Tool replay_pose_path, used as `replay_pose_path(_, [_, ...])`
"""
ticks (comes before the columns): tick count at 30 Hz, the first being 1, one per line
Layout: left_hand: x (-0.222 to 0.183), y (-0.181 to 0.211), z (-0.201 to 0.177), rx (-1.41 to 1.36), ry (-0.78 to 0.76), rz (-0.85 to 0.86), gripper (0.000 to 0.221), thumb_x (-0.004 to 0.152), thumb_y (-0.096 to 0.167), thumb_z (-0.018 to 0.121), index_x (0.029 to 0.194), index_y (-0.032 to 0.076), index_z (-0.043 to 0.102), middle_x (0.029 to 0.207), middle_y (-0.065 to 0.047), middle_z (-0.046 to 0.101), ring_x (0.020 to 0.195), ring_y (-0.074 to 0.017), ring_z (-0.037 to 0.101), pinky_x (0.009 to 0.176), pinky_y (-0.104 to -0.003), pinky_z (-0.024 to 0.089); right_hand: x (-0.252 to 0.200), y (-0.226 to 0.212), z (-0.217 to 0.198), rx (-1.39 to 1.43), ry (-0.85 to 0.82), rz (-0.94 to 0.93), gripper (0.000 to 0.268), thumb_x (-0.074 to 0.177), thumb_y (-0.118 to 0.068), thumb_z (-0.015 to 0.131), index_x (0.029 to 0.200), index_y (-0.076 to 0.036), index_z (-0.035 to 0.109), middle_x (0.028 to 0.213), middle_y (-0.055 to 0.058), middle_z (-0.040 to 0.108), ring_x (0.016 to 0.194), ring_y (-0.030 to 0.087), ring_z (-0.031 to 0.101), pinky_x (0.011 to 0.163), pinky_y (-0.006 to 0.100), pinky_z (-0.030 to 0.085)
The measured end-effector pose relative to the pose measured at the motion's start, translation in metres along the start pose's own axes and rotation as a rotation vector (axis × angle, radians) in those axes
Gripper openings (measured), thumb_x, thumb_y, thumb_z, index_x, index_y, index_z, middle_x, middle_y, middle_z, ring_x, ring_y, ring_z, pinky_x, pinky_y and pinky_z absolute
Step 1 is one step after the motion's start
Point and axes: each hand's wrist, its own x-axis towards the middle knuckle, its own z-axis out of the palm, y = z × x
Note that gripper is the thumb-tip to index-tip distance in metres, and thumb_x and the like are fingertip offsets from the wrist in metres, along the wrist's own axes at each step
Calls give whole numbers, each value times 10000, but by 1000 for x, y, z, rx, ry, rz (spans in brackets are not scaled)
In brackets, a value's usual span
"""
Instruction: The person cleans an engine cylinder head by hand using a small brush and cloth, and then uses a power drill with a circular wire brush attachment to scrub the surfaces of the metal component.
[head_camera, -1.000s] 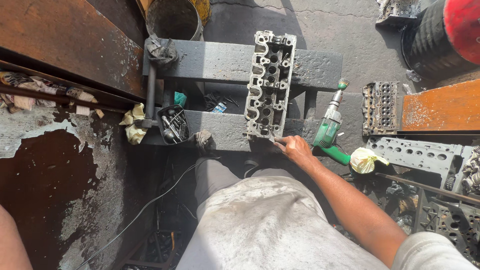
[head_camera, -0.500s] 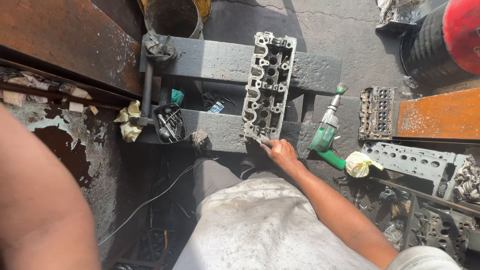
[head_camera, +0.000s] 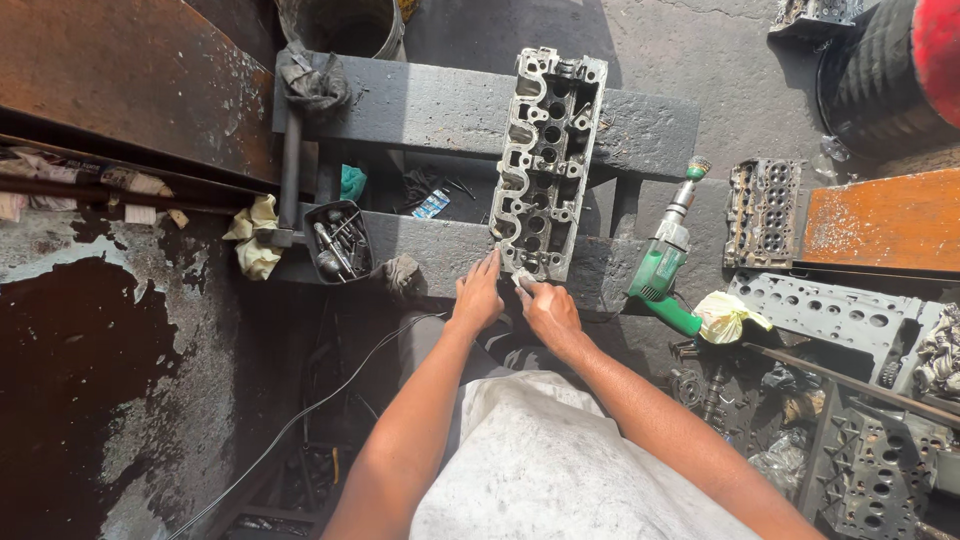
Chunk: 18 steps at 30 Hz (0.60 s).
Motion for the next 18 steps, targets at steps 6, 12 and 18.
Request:
replay_pose_path(6, [9, -8, -26, 21, -177, -37, 926, 821, 75, 663, 1619, 255, 229, 1635, 3, 361, 1473, -277, 378, 1132, -638, 323, 2, -2, -9, 8, -84, 0, 392, 973, -360, 590, 1293, -164, 704, 862, 259, 729, 900, 440, 715, 865, 506, 547])
replay_pose_path(12, [9, -19, -24, -31, -239, -66, 924, 816, 63, 654, 1618, 283, 251, 1643, 24, 370, 1476, -249, 405, 1142, -646, 338, 16, -23, 10, -2, -2, 15, 395, 992, -315, 569, 1332, -143, 674, 932, 285, 705, 938, 475, 686, 859, 545, 532])
replay_pose_path(18, [8, -18, -15, -169, -267, -155, 907, 805, 47, 618, 1609, 271, 263, 1632, -3, 387, 1453, -282, 423, 1165, -574, 332, 35, -27, 24, 3, -11, 53, 428, 1021, -301, 520, 1385, -94, 609, 960, 310, 714, 971, 484, 695, 896, 549, 544])
